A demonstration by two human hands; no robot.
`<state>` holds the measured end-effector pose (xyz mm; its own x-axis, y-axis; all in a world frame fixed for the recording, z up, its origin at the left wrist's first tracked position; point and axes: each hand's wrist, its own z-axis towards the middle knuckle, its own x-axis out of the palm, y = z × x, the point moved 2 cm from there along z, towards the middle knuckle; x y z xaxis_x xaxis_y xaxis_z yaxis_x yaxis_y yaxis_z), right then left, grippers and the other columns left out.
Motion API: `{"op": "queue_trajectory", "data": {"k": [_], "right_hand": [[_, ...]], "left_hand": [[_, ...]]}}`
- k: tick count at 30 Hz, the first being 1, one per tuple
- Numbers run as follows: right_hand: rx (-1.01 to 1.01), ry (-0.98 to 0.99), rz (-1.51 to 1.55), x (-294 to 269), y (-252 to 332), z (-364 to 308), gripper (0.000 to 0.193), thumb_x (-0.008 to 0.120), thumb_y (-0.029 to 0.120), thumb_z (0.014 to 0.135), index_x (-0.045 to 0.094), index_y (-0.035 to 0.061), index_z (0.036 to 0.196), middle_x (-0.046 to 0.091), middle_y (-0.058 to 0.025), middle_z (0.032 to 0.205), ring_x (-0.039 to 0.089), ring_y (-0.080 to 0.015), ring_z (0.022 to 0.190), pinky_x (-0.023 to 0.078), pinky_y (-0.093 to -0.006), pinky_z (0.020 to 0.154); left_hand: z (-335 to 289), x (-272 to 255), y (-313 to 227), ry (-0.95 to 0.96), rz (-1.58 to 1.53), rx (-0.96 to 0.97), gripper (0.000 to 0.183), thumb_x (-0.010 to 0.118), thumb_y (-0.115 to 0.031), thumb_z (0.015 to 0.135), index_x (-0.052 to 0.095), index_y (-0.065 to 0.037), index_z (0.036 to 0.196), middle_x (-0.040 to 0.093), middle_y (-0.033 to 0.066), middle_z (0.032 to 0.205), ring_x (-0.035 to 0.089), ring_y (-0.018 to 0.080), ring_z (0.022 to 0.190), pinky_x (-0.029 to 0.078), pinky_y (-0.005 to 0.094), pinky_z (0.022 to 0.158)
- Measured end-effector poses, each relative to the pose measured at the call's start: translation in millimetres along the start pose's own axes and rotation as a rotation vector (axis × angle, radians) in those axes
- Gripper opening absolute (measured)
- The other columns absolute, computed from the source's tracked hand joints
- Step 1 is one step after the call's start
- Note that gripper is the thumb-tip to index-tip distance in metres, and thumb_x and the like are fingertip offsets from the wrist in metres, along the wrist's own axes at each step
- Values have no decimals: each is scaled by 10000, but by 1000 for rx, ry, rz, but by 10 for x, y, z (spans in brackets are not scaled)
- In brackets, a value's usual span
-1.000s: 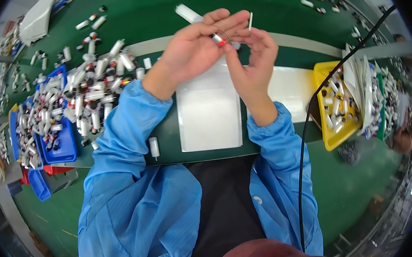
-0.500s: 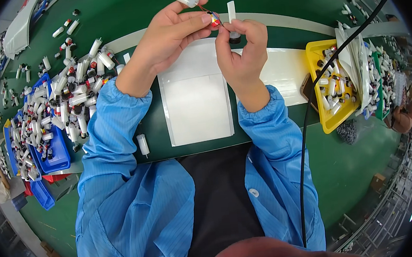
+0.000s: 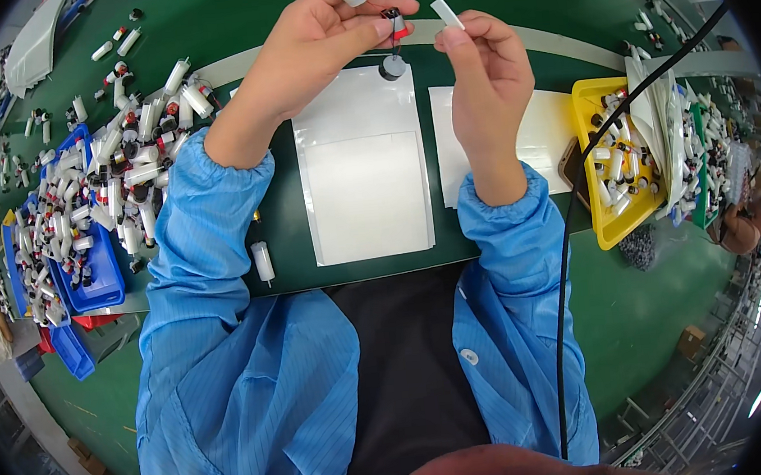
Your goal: The person is assembling small electronic components, specifically attaching white plastic sleeves or housings to small circular motors with wires.
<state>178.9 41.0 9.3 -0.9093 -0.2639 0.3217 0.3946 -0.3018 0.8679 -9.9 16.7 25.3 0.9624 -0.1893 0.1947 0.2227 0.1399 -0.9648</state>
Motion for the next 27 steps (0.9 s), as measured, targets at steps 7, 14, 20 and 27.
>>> {"op": "queue_trajectory", "data": {"k": [7, 14, 20, 27], "right_hand": [[139, 144, 164, -86, 20, 52, 126, 678, 30, 910, 658, -30, 1019, 688, -86, 859, 649, -121, 754, 513, -236, 704], [341, 204, 71, -5, 6, 22, 120, 698, 51, 892, 674, -28, 978, 676, -62, 819, 608, -95, 701, 477, -223, 655], [345, 170, 6, -5, -11, 35, 124, 709, 61, 892, 675, -27, 972, 671, -43, 819, 583, -63, 693, 461, -200, 632], [316, 148, -81, 10, 21, 11, 143, 727, 34, 879, 663, -23, 994, 674, -38, 849, 608, -59, 738, 469, -176, 632]], "left_hand": [[28, 1, 85, 79, -184, -97, 394, 595, 15, 969, 480, 30, 1345, 641, 136, 1206, 631, 165, 1085, 526, 297, 919], [28, 23, 98, 160, -64, -68, 395, 565, 28, 974, 472, 42, 1357, 642, 120, 1222, 618, 147, 1103, 501, 279, 944], [-4, 61, 73, 133, 187, -13, 407, 571, 5, 975, 493, 42, 1372, 618, 133, 1298, 624, 183, 1149, 514, 300, 977], [-61, 58, -34, 131, 274, -20, 419, 630, -52, 960, 550, 49, 1358, 622, 140, 1327, 638, 179, 1144, 516, 308, 996]]}}
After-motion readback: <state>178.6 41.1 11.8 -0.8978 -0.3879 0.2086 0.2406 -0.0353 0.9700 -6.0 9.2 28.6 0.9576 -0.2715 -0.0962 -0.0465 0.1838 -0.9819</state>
